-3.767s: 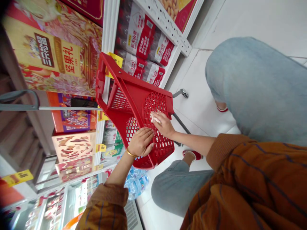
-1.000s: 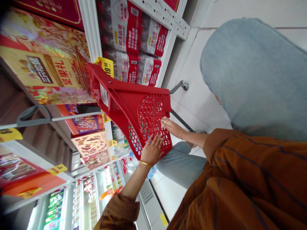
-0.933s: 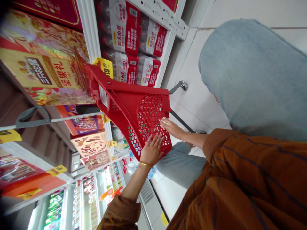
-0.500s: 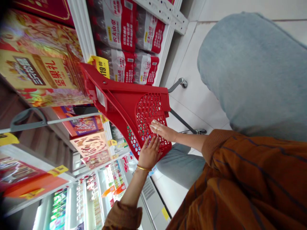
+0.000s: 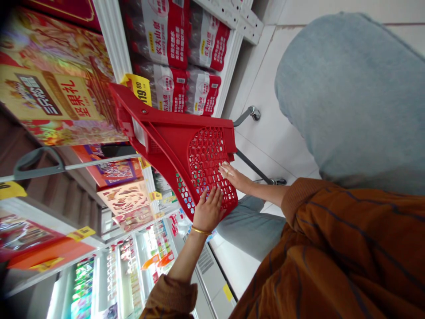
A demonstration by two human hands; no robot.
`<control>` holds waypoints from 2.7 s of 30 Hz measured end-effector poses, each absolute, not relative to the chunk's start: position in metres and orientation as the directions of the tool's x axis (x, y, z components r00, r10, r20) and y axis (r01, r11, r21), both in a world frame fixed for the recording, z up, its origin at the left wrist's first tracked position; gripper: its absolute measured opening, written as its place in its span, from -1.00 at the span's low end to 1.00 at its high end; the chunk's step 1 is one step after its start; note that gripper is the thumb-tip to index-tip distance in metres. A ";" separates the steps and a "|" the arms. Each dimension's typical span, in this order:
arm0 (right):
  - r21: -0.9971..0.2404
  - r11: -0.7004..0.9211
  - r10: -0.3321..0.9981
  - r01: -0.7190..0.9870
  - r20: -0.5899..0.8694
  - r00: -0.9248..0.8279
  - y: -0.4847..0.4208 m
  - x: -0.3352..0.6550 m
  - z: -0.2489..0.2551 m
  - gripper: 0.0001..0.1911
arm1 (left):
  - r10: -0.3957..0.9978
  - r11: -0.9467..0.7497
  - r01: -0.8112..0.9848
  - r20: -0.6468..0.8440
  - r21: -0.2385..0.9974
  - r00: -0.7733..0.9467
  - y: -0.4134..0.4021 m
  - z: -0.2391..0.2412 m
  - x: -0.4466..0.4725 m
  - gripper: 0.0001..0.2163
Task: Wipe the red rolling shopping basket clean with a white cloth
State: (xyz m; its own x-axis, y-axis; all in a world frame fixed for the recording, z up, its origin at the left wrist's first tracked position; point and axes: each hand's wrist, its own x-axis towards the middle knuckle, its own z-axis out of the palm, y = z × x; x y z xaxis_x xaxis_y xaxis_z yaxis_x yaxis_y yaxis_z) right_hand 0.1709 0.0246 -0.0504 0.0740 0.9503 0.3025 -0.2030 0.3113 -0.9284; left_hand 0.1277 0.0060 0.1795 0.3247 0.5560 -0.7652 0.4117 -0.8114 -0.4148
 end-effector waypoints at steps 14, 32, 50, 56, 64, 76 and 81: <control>-0.973 0.155 0.975 -0.173 0.122 0.185 0.019 0.153 -0.019 -0.39 | 0.582 -0.785 0.452 -0.756 -0.424 0.301 0.001 0.176 0.126 -0.47; -0.959 0.200 0.979 -0.202 0.190 0.069 -0.042 0.148 -0.012 -0.51 | 0.593 -0.797 0.440 -0.677 -0.414 0.436 -0.002 0.168 0.110 -0.58; -0.955 0.188 0.974 -0.228 0.151 0.169 0.013 0.177 0.016 -0.57 | 0.655 -0.755 0.495 -0.533 -0.431 0.535 -0.016 0.184 0.099 -0.62; -0.960 0.195 0.976 -0.202 0.169 0.136 0.025 0.169 0.015 -0.52 | 0.657 -0.752 0.545 -0.487 -0.370 0.576 -0.014 0.183 0.095 -0.62; -0.958 0.218 0.974 -0.186 0.200 0.108 0.013 0.162 0.009 -0.52 | 0.665 -0.745 0.588 -0.418 -0.315 0.619 -0.012 0.178 0.091 -0.65; -0.951 0.239 0.968 -0.195 0.249 -0.024 -0.029 0.164 0.010 -0.50 | 0.679 -0.734 0.597 -0.391 -0.325 0.622 -0.011 0.172 0.090 -0.64; -0.937 0.287 0.948 -0.200 0.307 -0.079 -0.051 0.165 0.009 -0.51 | 0.673 -0.739 0.583 -0.408 -0.338 0.617 -0.011 0.172 0.090 -0.63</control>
State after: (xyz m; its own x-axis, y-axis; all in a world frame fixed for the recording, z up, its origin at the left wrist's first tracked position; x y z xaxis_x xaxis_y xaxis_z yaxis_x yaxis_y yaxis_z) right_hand 0.1648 -0.0506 0.0090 -0.0790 0.9483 0.3073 -0.1999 0.2869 -0.9369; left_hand 0.0901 -0.0106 0.1719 0.6172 0.6728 -0.4079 0.5826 -0.7392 -0.3378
